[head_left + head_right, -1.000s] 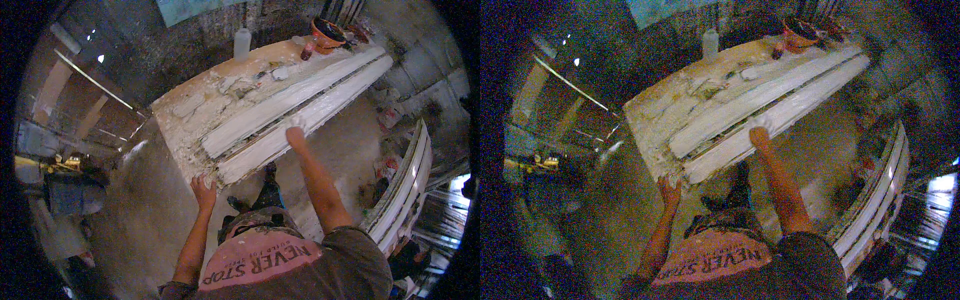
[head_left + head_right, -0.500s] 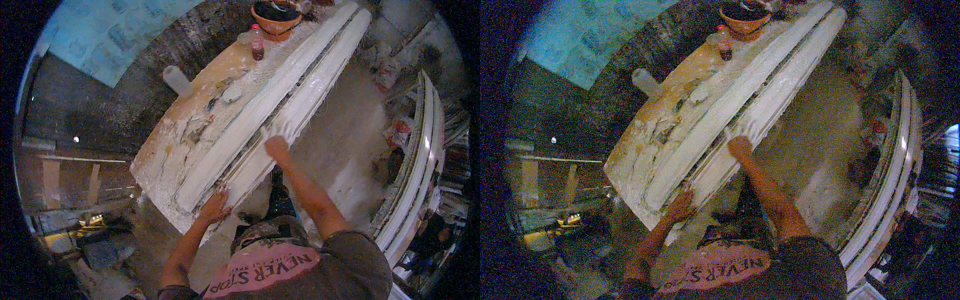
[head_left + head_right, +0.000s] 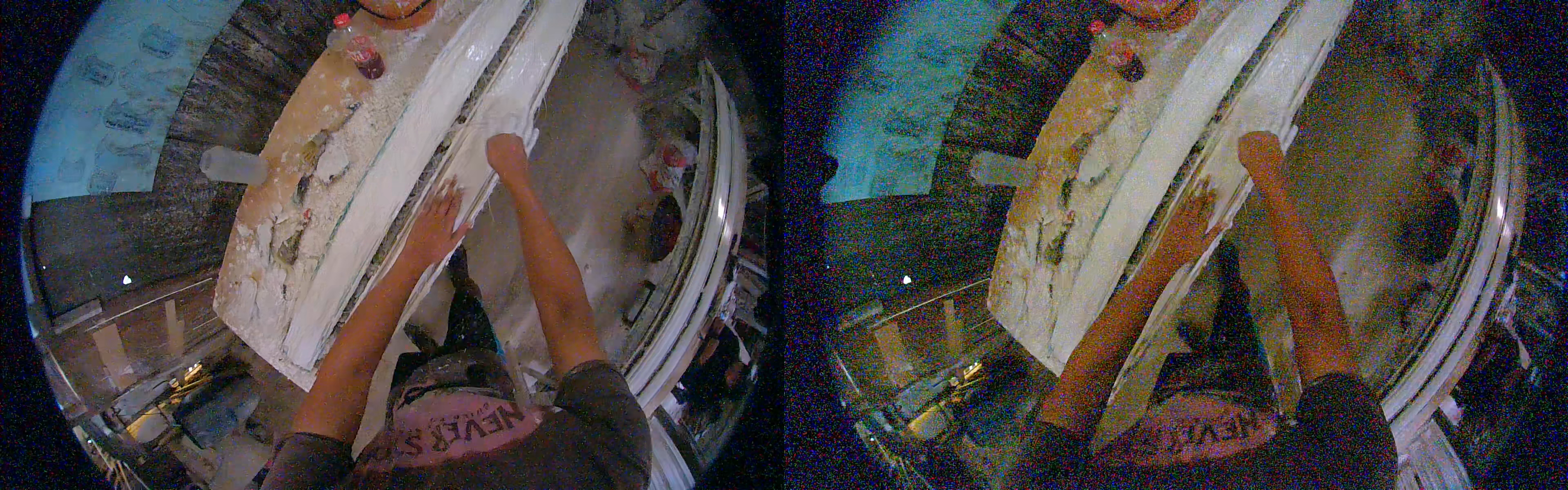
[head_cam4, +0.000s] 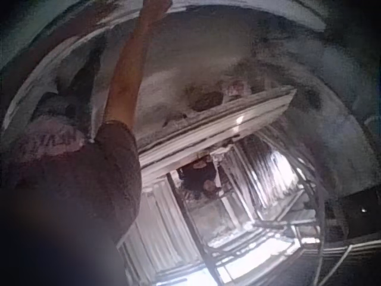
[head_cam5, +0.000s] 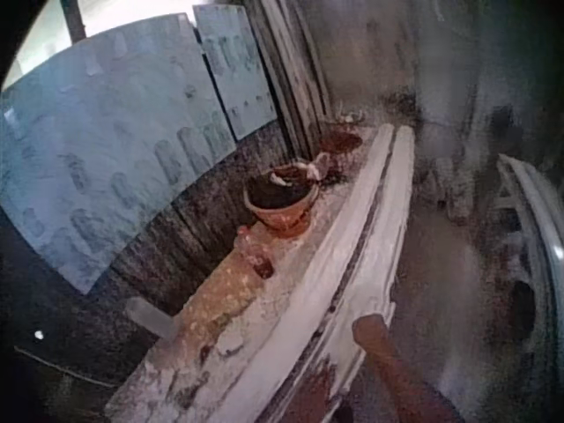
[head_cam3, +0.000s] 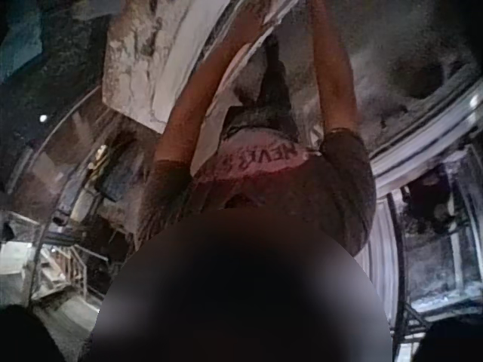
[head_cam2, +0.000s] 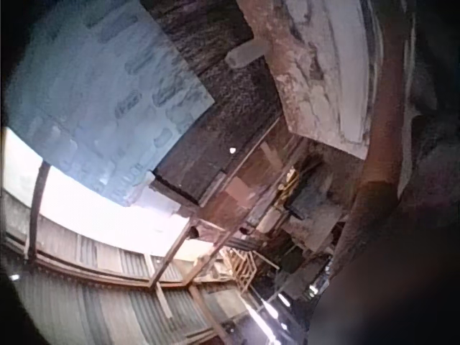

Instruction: The person repeatedly wipes and scrubs the surface of long white wooden planks using a white cloth. The person moves along the length of the planks, applying pressure to clean the surface.

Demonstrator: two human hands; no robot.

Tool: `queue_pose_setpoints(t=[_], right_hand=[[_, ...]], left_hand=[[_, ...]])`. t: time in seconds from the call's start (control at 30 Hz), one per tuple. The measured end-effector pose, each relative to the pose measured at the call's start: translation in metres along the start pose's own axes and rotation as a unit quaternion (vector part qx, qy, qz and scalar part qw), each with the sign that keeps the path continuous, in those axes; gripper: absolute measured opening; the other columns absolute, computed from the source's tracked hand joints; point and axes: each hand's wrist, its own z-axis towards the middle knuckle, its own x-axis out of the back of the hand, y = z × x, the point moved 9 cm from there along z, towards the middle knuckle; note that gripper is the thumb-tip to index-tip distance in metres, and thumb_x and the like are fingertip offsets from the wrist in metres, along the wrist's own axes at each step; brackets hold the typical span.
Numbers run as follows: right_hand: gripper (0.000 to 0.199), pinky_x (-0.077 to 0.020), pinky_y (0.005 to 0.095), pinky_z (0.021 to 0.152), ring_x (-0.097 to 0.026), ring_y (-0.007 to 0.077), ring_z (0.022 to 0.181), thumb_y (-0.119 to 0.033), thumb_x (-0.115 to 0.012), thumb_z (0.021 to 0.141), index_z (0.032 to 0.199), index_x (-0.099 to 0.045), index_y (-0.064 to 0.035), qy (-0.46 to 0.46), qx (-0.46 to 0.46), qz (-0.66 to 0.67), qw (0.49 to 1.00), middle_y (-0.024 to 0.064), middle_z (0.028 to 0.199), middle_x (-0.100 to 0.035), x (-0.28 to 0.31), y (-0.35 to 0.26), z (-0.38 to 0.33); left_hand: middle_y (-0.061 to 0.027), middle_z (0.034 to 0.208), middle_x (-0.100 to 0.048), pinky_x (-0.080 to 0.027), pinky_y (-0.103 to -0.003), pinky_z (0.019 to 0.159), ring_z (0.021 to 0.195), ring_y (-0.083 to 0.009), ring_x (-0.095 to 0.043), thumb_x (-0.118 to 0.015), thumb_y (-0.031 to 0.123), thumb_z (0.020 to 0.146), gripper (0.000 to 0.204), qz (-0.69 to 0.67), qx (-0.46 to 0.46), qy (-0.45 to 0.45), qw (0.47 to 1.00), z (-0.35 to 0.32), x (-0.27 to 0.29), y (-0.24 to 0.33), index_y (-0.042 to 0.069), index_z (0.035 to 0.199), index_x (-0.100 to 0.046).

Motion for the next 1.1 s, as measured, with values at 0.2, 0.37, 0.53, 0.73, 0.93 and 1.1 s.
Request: queue_pose_setpoints(t=[0.2, 0.37, 0.53, 0.73, 0.93, 1.1], right_hand=[[0.04, -0.0394, 0.061, 0.108, -0.056, 0.0493, 0.123, -0.034, -0.057, 0.093, 0.099, -0.079, -0.0006, -0.086, -0.093, 0.088, 0.988, 0.0283, 0.131, -0.061, -0.007, -0.084, -0.052], [0.045, -0.0027, 0.0655, 0.123, -0.018, 0.0522, 0.152, -0.036, -0.054, 0.093, 0.114, -0.077, -0.0027, 0.108, -0.055, 0.088, 0.989, 0.0324, 0.158, -0.034, 0.032, -0.189, -0.143], [0.04, 0.0015, 0.0688, 0.121, -0.017, 0.0537, 0.152, -0.03, -0.057, 0.09, 0.114, -0.075, -0.0036, 0.038, 0.027, 0.077, 0.996, 0.0372, 0.143, -0.048, 0.018, -0.306, -0.247], [0.036, -0.0109, 0.0727, 0.118, -0.047, 0.0552, 0.129, -0.026, -0.06, 0.084, 0.097, -0.079, 0.0008, -0.051, 0.085, 0.095, 0.991, 0.0305, 0.118, -0.07, -0.021, -0.438, -0.373], [0.075, 0.0042, 0.0622, 0.124, -0.011, 0.0474, 0.155, -0.044, -0.051, 0.096, 0.15, -0.042, 0.008, -0.056, 0.132, 0.017, 0.99, 0.0275, 0.164, -0.025, -0.002, -0.528, -0.466], [0.076, -0.0048, 0.0608, 0.125, -0.017, 0.0461, 0.155, -0.051, -0.045, 0.103, 0.153, -0.039, 0.0054, -0.149, 0.129, 0.163, 0.967, 0.0259, 0.166, -0.025, 0.021, -0.53, -0.493]], left_hand=[[-0.0254, 0.166, -0.026, -0.016, -0.048, 0.128, 0.154, -0.0398, -0.026, -0.042, 0.049, 0.106, 0.074, -0.013, -0.045, -0.063, 0.997, -0.052, -0.015, 0.019, -0.005, 0.156, -0.034], [-0.0256, 0.166, -0.024, -0.017, -0.048, 0.128, 0.154, -0.0405, -0.025, -0.05, 0.042, 0.105, 0.071, -0.089, -0.024, -0.11, 0.99, -0.205, -0.005, 0.019, -0.002, 0.157, -0.032], [-0.0256, 0.168, -0.019, -0.02, -0.047, 0.127, 0.153, -0.0426, -0.026, -0.054, 0.038, 0.104, 0.071, -0.101, 0.036, -0.159, 0.981, -0.373, -0.018, 0.003, -0.002, 0.157, -0.031], [-0.0275, 0.166, -0.024, -0.025, -0.046, 0.126, 0.153, -0.0431, -0.027, -0.056, 0.034, 0.104, 0.069, -0.106, 0.156, -0.08, 0.979, -0.554, -0.014, -0.006, 0.001, 0.159, -0.03], [-0.029, 0.163, -0.029, -0.026, -0.048, 0.125, 0.151, -0.0444, -0.03, -0.053, 0.033, 0.106, 0.063, -0.107, 0.21, 0.037, 0.971, -0.653, -0.003, -0.03, 0.0, 0.157, -0.034], [-0.0304, 0.16, -0.034, -0.028, -0.049, 0.123, 0.146, -0.0452, -0.037, -0.051, 0.029, 0.107, 0.061, -0.073, 0.171, 0.095, 0.978, -0.658, 0.002, -0.039, -0.003, 0.155, -0.035]])
